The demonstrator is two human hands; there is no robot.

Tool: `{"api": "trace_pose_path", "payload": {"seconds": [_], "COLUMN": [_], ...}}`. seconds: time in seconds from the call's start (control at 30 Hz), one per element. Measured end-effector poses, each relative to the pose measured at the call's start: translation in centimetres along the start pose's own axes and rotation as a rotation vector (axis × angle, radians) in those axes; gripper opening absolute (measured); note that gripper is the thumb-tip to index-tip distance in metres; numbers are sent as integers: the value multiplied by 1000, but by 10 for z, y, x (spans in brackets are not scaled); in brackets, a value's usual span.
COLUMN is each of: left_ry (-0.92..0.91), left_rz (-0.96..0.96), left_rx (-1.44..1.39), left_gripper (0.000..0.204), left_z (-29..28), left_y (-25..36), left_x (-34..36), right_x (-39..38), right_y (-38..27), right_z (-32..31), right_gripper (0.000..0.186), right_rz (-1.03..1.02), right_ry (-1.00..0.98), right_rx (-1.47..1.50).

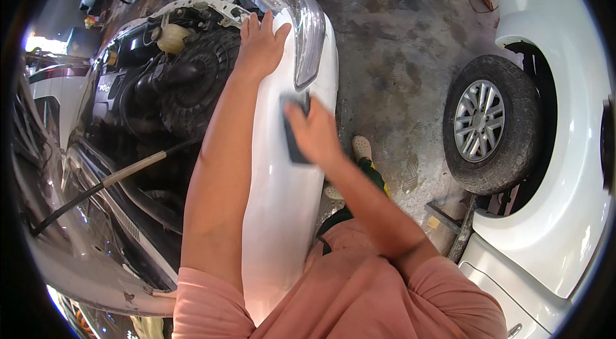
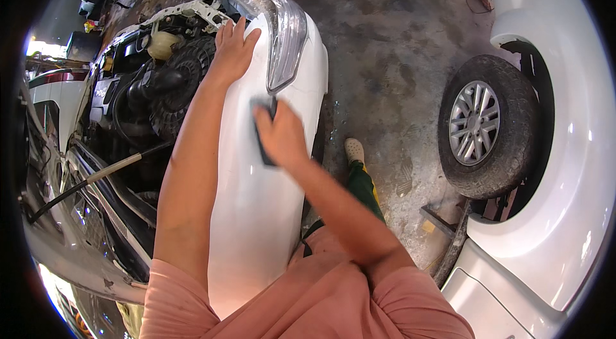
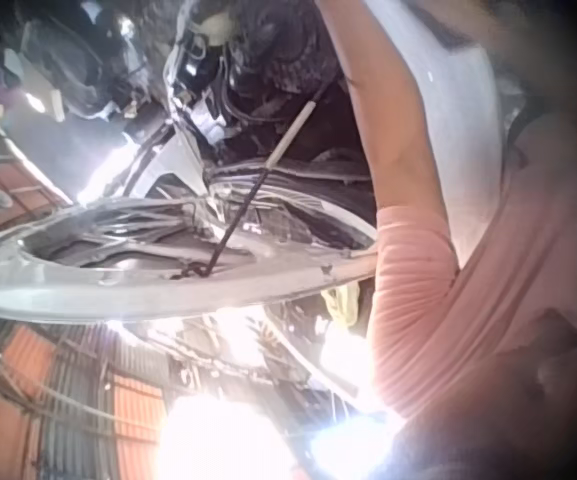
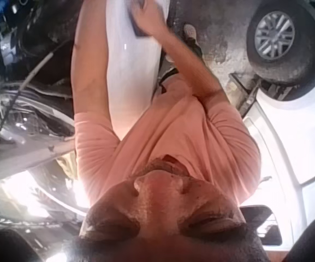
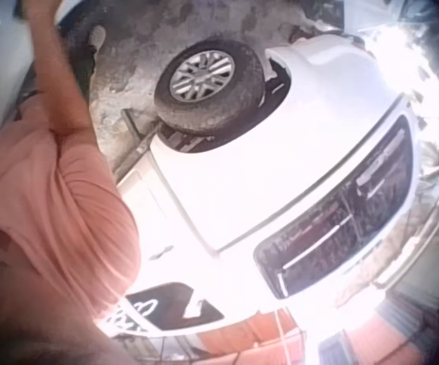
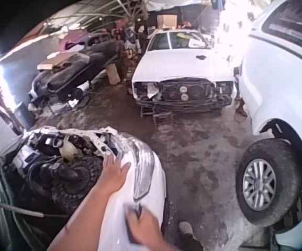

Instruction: The person is sanding a white car part with a sanding block and wiping the surface by hand.

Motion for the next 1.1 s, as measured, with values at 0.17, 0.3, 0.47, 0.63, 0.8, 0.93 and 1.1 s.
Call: {"api": "trace_pose_path", "payload": {"seconds": [0.17, 0.3, 0.47, 0.63, 0.8, 0.93, 1.1], "left_ry": [-4, -9, 7, -8, -8, 3, 11], "left_rz": [23, 13, 26, 36, 17, 67, 88], "left_rx": [-2, -7, -8, -1, -17, -3, 12], "left_gripper": [73, 72, 73, 73, 72, 71, 70], "left_z": [3, 0, 1, 1, 2, 4, 5], "left_y": [2, 1, -4, 2, -5, -2, -6], "left_x": [0, 0, 2, 5, 2, 4, 2], "right_x": [30, 56, 1, 92, 14, 77, 65], "right_y": [-3, 0, -3, -6, -1, -1, 3], "right_z": [-3, -1, 0, 2, 0, 2, 3], "right_gripper": [41, 41, 45, 46, 41, 45, 46], "right_rz": [71, 98, 72, 119, 152, 91, 94], "right_ry": [46, -17, 3, -6, 0, 61, 33], "right_rx": [-95, -67, -3, -67, -2, -95, -100]}}
Point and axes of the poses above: each hand's wrist, its own x-axis towards the middle knuckle, its own z-axis out of the palm, y = z × x, the point moved 2 cm from there along x, towards the middle knuckle, and after that the axes turned 9 degrees about y, right-handed, at the moved point
